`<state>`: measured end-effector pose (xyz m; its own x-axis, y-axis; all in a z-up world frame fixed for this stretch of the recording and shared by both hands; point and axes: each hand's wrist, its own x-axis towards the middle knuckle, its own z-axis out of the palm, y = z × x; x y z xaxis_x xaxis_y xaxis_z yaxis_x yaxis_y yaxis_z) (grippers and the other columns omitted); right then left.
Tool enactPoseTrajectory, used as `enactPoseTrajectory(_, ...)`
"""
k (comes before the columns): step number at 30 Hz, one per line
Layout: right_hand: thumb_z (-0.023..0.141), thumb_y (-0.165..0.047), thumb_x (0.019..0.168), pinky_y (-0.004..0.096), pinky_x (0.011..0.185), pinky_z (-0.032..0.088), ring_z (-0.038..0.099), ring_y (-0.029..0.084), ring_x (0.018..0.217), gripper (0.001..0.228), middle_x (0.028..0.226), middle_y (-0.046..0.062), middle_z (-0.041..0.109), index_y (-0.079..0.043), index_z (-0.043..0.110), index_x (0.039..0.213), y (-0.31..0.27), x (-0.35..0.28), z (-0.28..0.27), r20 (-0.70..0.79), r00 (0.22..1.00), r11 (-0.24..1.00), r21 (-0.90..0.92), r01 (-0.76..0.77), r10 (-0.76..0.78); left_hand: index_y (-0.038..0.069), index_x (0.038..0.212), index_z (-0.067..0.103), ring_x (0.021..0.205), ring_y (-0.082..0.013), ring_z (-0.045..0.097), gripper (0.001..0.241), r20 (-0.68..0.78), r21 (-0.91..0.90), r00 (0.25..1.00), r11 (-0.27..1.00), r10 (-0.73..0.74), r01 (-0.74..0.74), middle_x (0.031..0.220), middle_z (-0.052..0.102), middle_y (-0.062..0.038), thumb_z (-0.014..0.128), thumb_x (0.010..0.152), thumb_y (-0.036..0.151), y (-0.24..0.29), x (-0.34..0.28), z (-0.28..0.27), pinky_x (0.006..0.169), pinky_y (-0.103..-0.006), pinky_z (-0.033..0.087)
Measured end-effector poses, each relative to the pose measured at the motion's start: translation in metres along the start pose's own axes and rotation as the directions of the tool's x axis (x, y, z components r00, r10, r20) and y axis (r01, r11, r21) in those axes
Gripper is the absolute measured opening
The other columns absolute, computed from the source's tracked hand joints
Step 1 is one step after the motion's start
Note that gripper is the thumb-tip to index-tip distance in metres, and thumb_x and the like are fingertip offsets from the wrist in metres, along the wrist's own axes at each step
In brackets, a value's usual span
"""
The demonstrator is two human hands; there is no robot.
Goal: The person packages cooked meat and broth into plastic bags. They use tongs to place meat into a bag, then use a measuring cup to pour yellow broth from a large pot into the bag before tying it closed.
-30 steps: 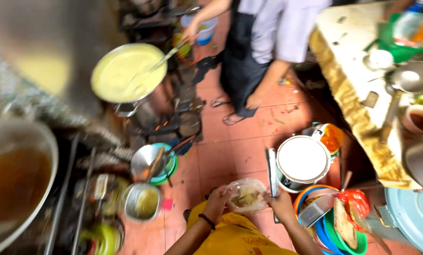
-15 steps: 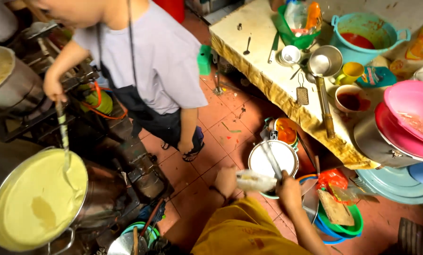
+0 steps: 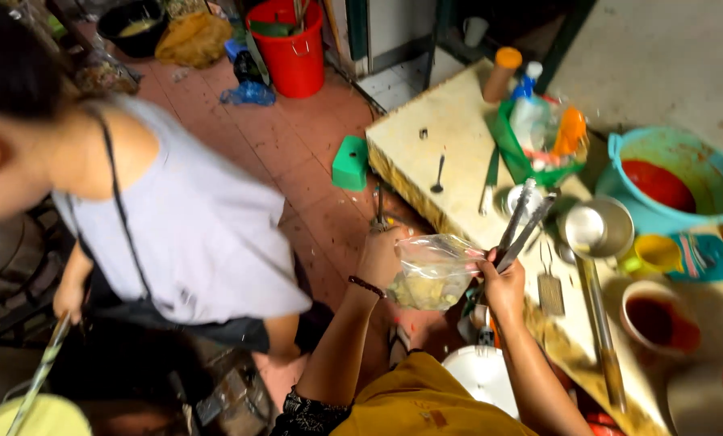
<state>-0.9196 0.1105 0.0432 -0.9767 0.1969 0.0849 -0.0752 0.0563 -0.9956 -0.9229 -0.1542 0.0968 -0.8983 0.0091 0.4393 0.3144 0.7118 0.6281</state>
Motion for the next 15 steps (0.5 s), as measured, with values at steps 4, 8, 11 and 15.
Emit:
enactPoseTrajectory(4,0.058,0.002,0.095,0.033,0.082,0.057,0.073,0.022,0.088,0.008,0.101,0.017,0.077,-0.003,0.054,0.099,-0.025,0.100,0.061,0.164,0.985,0.917,0.382,-0.119,0.059,0.001,0.088,0.061,0.067,-0.0381,0.069,0.004,0.087,-0.150,0.990,0.981,-0.110,0.122,0.074,0.064,-0.024,0.063,0.086,-0.002,-0.002,0.108,-0.018,0.059,-0.0471,0.053)
enactPoseTrajectory(8,0.080,-0.007,0.080,0.031,0.092,0.046,0.054,0.016,0.099,0.040,0.107,0.003,0.055,-0.007,0.049,0.105,-0.084,0.175,0.130,0.410,0.837,0.929,0.222,0.295,-0.363,0.001,0.088,0.057,0.053,-0.0294,0.072,0.006,0.146,-0.327,0.971,0.917,-0.191,0.229,0.069,0.064,-0.020,0.062,0.086,-0.001,-0.012,0.197,-0.031,0.048,-0.0418,0.054)
enactPoseTrajectory(11,0.087,-0.009,0.074,0.031,0.084,0.045,0.050,0.016,0.091,0.049,0.097,0.006,0.050,-0.005,0.049,0.105,-0.119,0.227,0.178,0.468,0.744,0.851,0.034,0.524,-0.477,0.002,0.089,0.060,0.056,-0.0293,0.072,0.006,0.066,-0.270,0.989,0.952,-0.132,0.145,0.070,0.066,-0.018,0.066,0.088,0.003,-0.023,0.251,-0.050,0.052,-0.0410,0.054)
enactPoseTrajectory(15,0.081,-0.010,0.092,0.027,0.077,0.052,0.060,0.010,0.085,0.029,0.090,0.001,0.066,-0.006,0.053,0.089,-0.129,0.307,0.228,0.424,0.826,0.921,0.056,0.385,-0.371,0.004,0.090,0.069,0.071,-0.0289,0.072,0.005,-0.099,-0.147,0.991,0.983,0.094,-0.108,0.079,0.071,-0.015,0.072,0.087,0.007,-0.057,0.318,-0.064,0.063,-0.0389,0.055)
